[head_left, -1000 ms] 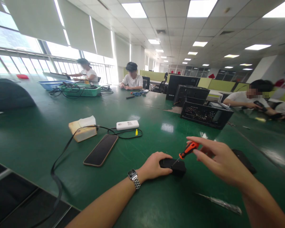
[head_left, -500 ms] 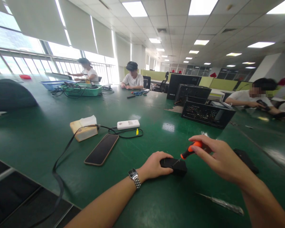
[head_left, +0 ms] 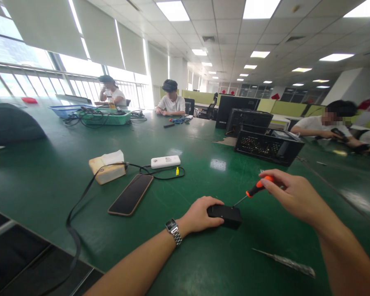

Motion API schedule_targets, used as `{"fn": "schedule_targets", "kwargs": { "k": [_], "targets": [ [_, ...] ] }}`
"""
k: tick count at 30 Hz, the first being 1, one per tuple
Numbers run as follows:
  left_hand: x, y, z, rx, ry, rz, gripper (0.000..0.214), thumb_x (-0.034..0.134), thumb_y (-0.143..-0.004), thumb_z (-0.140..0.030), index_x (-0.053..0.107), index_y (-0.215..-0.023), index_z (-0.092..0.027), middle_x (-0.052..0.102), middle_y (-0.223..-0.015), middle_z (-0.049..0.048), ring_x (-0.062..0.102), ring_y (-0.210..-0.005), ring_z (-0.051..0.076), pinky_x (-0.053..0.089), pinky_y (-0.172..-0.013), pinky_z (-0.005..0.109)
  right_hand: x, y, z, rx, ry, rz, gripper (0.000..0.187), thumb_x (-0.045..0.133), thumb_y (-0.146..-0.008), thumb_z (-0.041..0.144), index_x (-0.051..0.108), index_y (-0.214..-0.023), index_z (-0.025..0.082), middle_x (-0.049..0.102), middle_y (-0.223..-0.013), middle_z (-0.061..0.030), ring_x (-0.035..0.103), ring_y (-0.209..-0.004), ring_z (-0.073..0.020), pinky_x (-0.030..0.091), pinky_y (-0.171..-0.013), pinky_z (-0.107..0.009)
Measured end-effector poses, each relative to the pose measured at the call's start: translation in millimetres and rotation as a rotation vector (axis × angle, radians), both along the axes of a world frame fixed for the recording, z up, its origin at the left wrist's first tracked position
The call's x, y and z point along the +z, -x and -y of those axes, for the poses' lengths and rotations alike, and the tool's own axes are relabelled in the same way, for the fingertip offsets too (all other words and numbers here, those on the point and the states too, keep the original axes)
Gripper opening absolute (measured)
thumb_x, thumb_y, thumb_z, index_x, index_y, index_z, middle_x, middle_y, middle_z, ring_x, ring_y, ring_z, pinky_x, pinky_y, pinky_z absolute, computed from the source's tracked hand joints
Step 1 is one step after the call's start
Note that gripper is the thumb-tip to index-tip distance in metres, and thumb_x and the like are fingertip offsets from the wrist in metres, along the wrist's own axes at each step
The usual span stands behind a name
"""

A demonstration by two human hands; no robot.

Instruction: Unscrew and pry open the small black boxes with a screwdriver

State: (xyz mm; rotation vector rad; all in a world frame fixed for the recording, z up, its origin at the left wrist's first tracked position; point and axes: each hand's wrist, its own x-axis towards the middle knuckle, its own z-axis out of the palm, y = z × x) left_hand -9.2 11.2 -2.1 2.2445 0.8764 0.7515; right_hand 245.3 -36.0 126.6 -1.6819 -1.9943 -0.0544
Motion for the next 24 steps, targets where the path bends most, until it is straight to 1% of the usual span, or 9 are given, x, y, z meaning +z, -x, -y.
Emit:
{"fn": "schedule_targets", "kwargs": {
  "k": [6,8,11,13,14,17,19,21,24],
  "targets": [
    [0.8,0,0,0.002,0.002,-0.002,0.044,0.072,-0.074,-0.034,0.064,-0.115,-0.021,0.066,-0.107,0.0061,0.060,-0.097,0.023,0.045,-0.087,0.032,-6.0,7,-3,-0.010,-0.103,0.027,0.040,0.051,-0.086,0.053,0.073,-0.091,0.021,0.068,-0.061,-0.0004,0.054,-0.044,-0.0135,0.037,-0.044,-0.025],
    [1.3,0,0,0.000,0.002,-0.003,0.044,0.072,-0.073,-0.034,0.064,-0.114,-0.021,0.066,-0.107,0.0062,0.060,-0.097,0.023,0.045,-0.087,0.032,-5.6,9,-2,0.006,-0.109,0.025,0.039,0.051,-0.086,0.053,0.072,-0.091,0.021,0.068,-0.061,-0.0005,0.056,-0.047,-0.0140,0.038,-0.045,-0.025],
    [2.0,0,1,-0.002,-0.003,0.001,0.044,0.073,-0.073,-0.033,0.064,-0.114,-0.020,0.067,-0.107,0.0061,0.061,-0.096,0.023,0.045,-0.087,0.032,-1.7,6,3,0.116,-0.015,-0.007,0.035,0.051,-0.087,0.048,0.071,-0.101,0.021,0.073,-0.083,-0.0029,0.059,-0.052,-0.0135,0.043,-0.048,-0.025],
    [2.1,-1,1,0.000,-0.010,0.000,0.043,0.073,-0.073,-0.033,0.064,-0.113,-0.020,0.067,-0.106,0.0060,0.061,-0.096,0.023,0.045,-0.087,0.032,1.2,1,7,0.150,0.035,-0.034,0.035,0.052,-0.087,0.045,0.069,-0.106,0.022,0.073,-0.097,-0.0041,0.060,-0.053,-0.0130,0.046,-0.051,-0.026],
    [2.1,-1,1,0.002,-0.013,-0.003,0.042,0.072,-0.073,-0.032,0.064,-0.113,-0.020,0.067,-0.105,0.0059,0.061,-0.095,0.023,0.045,-0.086,0.032,2.3,-2,8,0.137,0.043,-0.048,0.035,0.052,-0.086,0.045,0.069,-0.107,0.022,0.073,-0.096,-0.0041,0.059,-0.052,-0.0130,0.047,-0.051,-0.026],
    [2.0,-2,1,0.017,-0.021,-0.012,0.041,0.072,-0.072,-0.032,0.065,-0.110,-0.020,0.067,-0.104,0.0058,0.061,-0.095,0.023,0.046,-0.085,0.032,1.9,-10,7,0.050,0.023,-0.072,0.037,0.052,-0.085,0.045,0.069,-0.107,0.022,0.073,-0.081,-0.0021,0.057,-0.048,-0.0137,0.045,-0.048,-0.027],
    [2.3,-2,1,0.044,-0.028,-0.022,0.040,0.072,-0.069,-0.031,0.065,-0.107,-0.019,0.066,-0.103,0.0058,0.060,-0.093,0.024,0.046,-0.084,0.031,-3.1,-15,3,-0.008,-0.015,-0.061,0.036,0.053,-0.084,0.047,0.069,-0.104,0.021,0.072,-0.076,-0.0016,0.059,-0.050,-0.0151,0.045,-0.050,-0.027],
    [3.0,-1,0,0.089,-0.026,-0.042,0.040,0.073,-0.066,-0.029,0.064,-0.104,-0.018,0.065,-0.100,0.0056,0.060,-0.090,0.024,0.047,-0.080,0.030,-14.3,-20,-2,-0.050,-0.037,-0.050,0.035,0.055,-0.083,0.048,0.069,-0.099,0.020,0.072,-0.076,-0.0026,0.063,-0.057,-0.0174,0.046,-0.054,-0.028],
    [4.0,2,-2,0.141,-0.003,-0.066,0.041,0.072,-0.065,-0.030,0.061,-0.103,-0.018,0.064,-0.097,0.0050,0.059,-0.086,0.023,0.048,-0.074,0.030,-43.1,-30,-7,-0.042,0.063,-0.032,0.028,0.057,-0.082,0.045,0.066,-0.093,0.020,0.072,-0.076,-0.0029,0.067,-0.064,-0.0199,0.048,-0.058,-0.029]
  ]
}}
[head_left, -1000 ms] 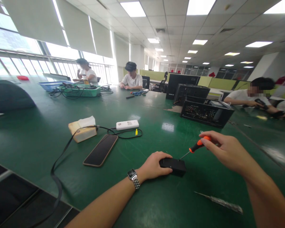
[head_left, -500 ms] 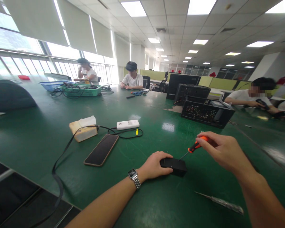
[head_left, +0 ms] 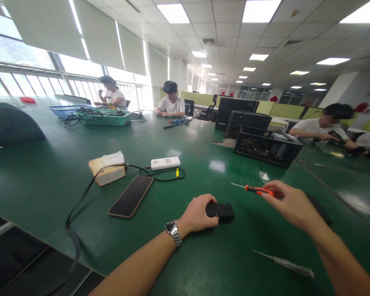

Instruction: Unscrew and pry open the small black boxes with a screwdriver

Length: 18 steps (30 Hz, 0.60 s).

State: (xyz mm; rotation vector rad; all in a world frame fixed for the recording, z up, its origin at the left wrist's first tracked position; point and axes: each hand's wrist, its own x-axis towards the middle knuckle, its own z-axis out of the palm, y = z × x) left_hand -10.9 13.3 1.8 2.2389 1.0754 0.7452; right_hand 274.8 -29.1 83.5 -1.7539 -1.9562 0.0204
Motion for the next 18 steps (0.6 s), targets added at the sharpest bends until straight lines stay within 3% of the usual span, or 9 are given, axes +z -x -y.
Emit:
{"fn": "schedule_targets", "kwargs": {
  "k": [5,8,13,15,18],
  "targets": [
    [-0.7,0,0,-0.027,-0.014,0.051,0.039,0.069,-0.070,-0.033,0.061,-0.106,-0.019,0.063,-0.104,0.0056,0.058,-0.093,0.023,0.047,-0.082,0.031,-54.3,-8,8,-0.005,0.205,0.005,0.022,0.056,-0.082,0.041,0.063,-0.089,0.021,0.073,-0.082,-0.0028,0.068,-0.072,-0.0210,0.050,-0.063,-0.030],
    [-0.5,-1,1,-0.022,-0.027,0.058,0.037,0.068,-0.072,-0.031,0.062,-0.106,-0.019,0.064,-0.102,0.0054,0.059,-0.092,0.023,0.047,-0.083,0.031,-73.1,-7,21,-0.010,0.245,-0.047,0.027,0.053,-0.084,0.044,0.064,-0.095,0.021,0.072,-0.088,-0.0040,0.068,-0.075,-0.0212,0.051,-0.065,-0.031],
    [2.6,2,1,-0.030,0.007,0.019,0.042,0.071,-0.068,-0.035,0.063,-0.107,-0.020,0.065,-0.104,0.0060,0.060,-0.093,0.024,0.048,-0.081,0.032,-82.3,-21,57,-0.069,0.258,-0.155,0.045,0.057,-0.081,0.053,0.062,-0.114,0.023,0.065,-0.115,-0.0089,0.064,-0.099,-0.0251,0.053,-0.077,-0.032],
    [3.8,5,-1,-0.053,0.007,-0.006,0.043,0.072,-0.067,-0.034,0.064,-0.107,-0.019,0.065,-0.104,0.0059,0.060,-0.092,0.024,0.048,-0.079,0.031,-81.9,-31,75,-0.009,0.335,-0.133,0.041,0.066,-0.075,0.051,0.066,-0.106,0.025,0.067,-0.110,-0.0072,0.064,-0.096,-0.0253,0.053,-0.078,-0.032],
    [5.0,10,-5,-0.112,0.017,-0.003,0.041,0.072,-0.069,-0.033,0.064,-0.106,-0.019,0.066,-0.102,0.0051,0.060,-0.089,0.022,0.047,-0.075,0.028,-76.7,-38,95,0.104,0.413,-0.113,0.019,0.066,-0.076,0.043,0.070,-0.081,0.025,0.069,-0.085,-0.0028,0.065,-0.079,-0.0214,0.053,-0.072,-0.029]
  ]
}}
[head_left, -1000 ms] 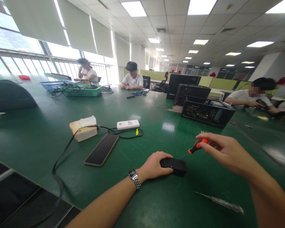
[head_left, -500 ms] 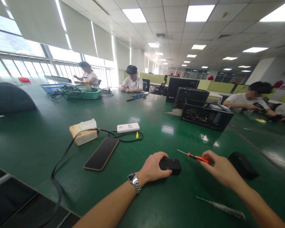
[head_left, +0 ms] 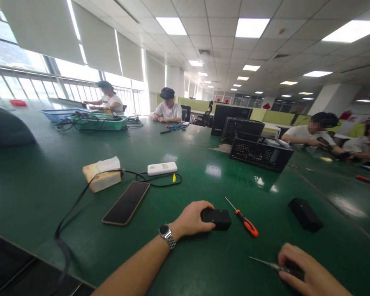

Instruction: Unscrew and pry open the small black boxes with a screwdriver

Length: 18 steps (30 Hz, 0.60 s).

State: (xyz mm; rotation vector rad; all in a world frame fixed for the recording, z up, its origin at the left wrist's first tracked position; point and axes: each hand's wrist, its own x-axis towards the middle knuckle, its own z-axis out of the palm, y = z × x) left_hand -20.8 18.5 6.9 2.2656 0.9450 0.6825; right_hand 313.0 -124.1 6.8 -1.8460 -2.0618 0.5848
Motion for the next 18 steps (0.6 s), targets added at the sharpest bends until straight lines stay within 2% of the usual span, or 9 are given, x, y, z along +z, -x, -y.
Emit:
{"fn": "schedule_targets", "kwargs": {
  "k": [2,7,11,18],
  "targets": [
    [0.4,2,-2,-0.052,0.016,0.017,0.041,0.073,-0.069,-0.030,0.065,-0.107,-0.018,0.066,-0.101,0.0038,0.060,-0.087,0.020,0.046,-0.075,0.026,7.1,3,4,0.018,0.006,-0.047,0.021,0.061,-0.080,0.043,0.069,-0.075,0.025,0.068,-0.076,-0.0013,0.064,-0.070,-0.0197,0.052,-0.065,-0.027],
    [1.2,6,-4,-0.144,0.101,0.045,0.043,0.075,-0.067,-0.028,0.065,-0.108,-0.018,0.064,-0.097,0.0019,0.059,-0.083,0.018,0.045,-0.072,0.024,24.8,26,-10,0.023,-0.072,-0.212,0.028,0.054,-0.085,0.046,0.073,-0.088,0.025,0.070,-0.082,-0.0025,0.064,-0.075,-0.0213,0.052,-0.066,-0.027],
    [2.3,6,-5,-0.209,0.163,0.066,0.044,0.075,-0.067,-0.026,0.065,-0.109,-0.019,0.063,-0.097,0.0009,0.057,-0.083,0.017,0.044,-0.071,0.023,25.6,39,-19,0.018,-0.094,-0.227,0.031,0.050,-0.089,0.046,0.071,-0.093,0.024,0.068,-0.087,-0.0035,0.063,-0.079,-0.0203,0.050,-0.068,-0.027],
    [3.4,4,-3,-0.285,0.204,0.112,0.043,0.076,-0.066,-0.024,0.065,-0.108,-0.019,0.062,-0.096,0.0005,0.055,-0.082,0.016,0.043,-0.071,0.022,24.5,41,-14,0.018,-0.084,-0.210,0.029,0.051,-0.090,0.045,0.068,-0.093,0.022,0.064,-0.086,-0.0029,0.060,-0.077,-0.0180,0.047,-0.067,-0.027]
  ]
}}
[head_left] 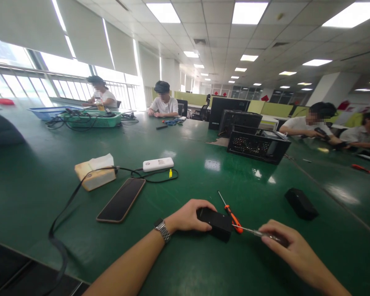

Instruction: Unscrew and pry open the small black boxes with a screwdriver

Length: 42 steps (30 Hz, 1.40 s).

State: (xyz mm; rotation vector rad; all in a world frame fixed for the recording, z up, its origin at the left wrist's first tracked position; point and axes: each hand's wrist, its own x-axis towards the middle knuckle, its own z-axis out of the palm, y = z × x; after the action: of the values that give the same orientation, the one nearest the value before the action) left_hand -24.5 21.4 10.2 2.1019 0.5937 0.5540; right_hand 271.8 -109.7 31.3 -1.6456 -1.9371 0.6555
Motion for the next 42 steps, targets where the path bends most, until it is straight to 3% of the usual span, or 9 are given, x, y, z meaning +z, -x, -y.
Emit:
{"fn": "schedule_targets", "kwargs": {
  "k": [7,15,19,26,31,33,38,42],
  "targets": [
    [-2.3,-1,2,0.013,-0.018,-0.012,0.045,0.076,-0.066,-0.024,0.066,-0.109,-0.019,0.063,-0.097,0.0006,0.056,-0.081,0.016,0.042,-0.070,0.022,3.5,4,1,0.049,-0.037,0.117,0.027,0.048,-0.092,0.042,0.066,-0.092,0.022,0.061,-0.084,-0.0031,0.058,-0.071,-0.0159,0.047,-0.062,-0.027],
    [-6.0,-1,1,0.032,0.012,-0.035,0.048,0.079,-0.066,-0.030,0.065,-0.110,-0.018,0.063,-0.098,0.0015,0.056,-0.083,0.017,0.043,-0.071,0.023,-25.5,-3,7,0.109,-0.408,0.201,0.013,0.055,-0.089,0.027,0.064,-0.097,0.023,0.062,-0.093,-0.0043,0.065,-0.079,-0.0148,0.052,-0.068,-0.022],
    [-7.6,-1,1,0.023,0.025,-0.031,0.048,0.079,-0.067,-0.032,0.065,-0.111,-0.018,0.063,-0.097,0.0017,0.056,-0.082,0.017,0.043,-0.070,0.023,-33.9,-7,9,0.162,-0.539,0.226,0.018,0.059,-0.086,0.022,0.065,-0.103,0.023,0.067,-0.094,-0.0041,0.068,-0.080,-0.0150,0.054,-0.072,-0.021],
    [-5.3,-4,5,-0.030,0.031,-0.008,0.048,0.080,-0.065,-0.033,0.067,-0.109,-0.018,0.064,-0.096,0.0020,0.056,-0.081,0.017,0.043,-0.071,0.023,-20.0,-14,9,0.172,-0.545,0.218,0.018,0.064,-0.083,0.025,0.070,-0.100,0.025,0.070,-0.093,-0.0038,0.070,-0.080,-0.0166,0.056,-0.070,-0.019],
    [-5.8,-6,8,-0.040,0.068,0.021,0.047,0.079,-0.067,-0.034,0.067,-0.109,-0.018,0.064,-0.095,0.0018,0.056,-0.079,0.016,0.042,-0.069,0.022,-22.2,-17,9,0.112,-0.298,0.120,0.016,0.060,-0.087,0.033,0.072,-0.090,0.023,0.071,-0.089,-0.0052,0.069,-0.079,-0.0180,0.057,-0.067,-0.021],
    [-6.2,-8,9,-0.053,0.074,0.030,0.047,0.079,-0.067,-0.034,0.067,-0.109,-0.018,0.064,-0.094,0.0016,0.055,-0.078,0.016,0.042,-0.068,0.022,-22.9,-15,10,0.112,-0.273,0.094,0.017,0.060,-0.086,0.035,0.072,-0.088,0.023,0.071,-0.088,-0.0054,0.069,-0.079,-0.0184,0.057,-0.067,-0.022],
    [-6.0,-10,11,-0.044,0.101,0.030,0.047,0.079,-0.066,-0.035,0.067,-0.108,-0.017,0.064,-0.091,0.0017,0.054,-0.076,0.015,0.041,-0.067,0.022,-21.4,-3,13,0.106,-0.388,0.081,0.013,0.061,-0.086,0.031,0.070,-0.089,0.023,0.070,-0.086,-0.0046,0.069,-0.075,-0.0163,0.056,-0.063,-0.020],
    [-6.7,-10,12,-0.008,0.110,0.024,0.047,0.079,-0.066,-0.035,0.067,-0.107,-0.017,0.064,-0.091,0.0015,0.055,-0.078,0.016,0.042,-0.069,0.022,-20.0,3,17,0.118,-0.587,0.131,0.014,0.064,-0.083,0.024,0.068,-0.096,0.023,0.069,-0.089,-0.0045,0.069,-0.077,-0.0160,0.056,-0.066,-0.019]
  ]
}}
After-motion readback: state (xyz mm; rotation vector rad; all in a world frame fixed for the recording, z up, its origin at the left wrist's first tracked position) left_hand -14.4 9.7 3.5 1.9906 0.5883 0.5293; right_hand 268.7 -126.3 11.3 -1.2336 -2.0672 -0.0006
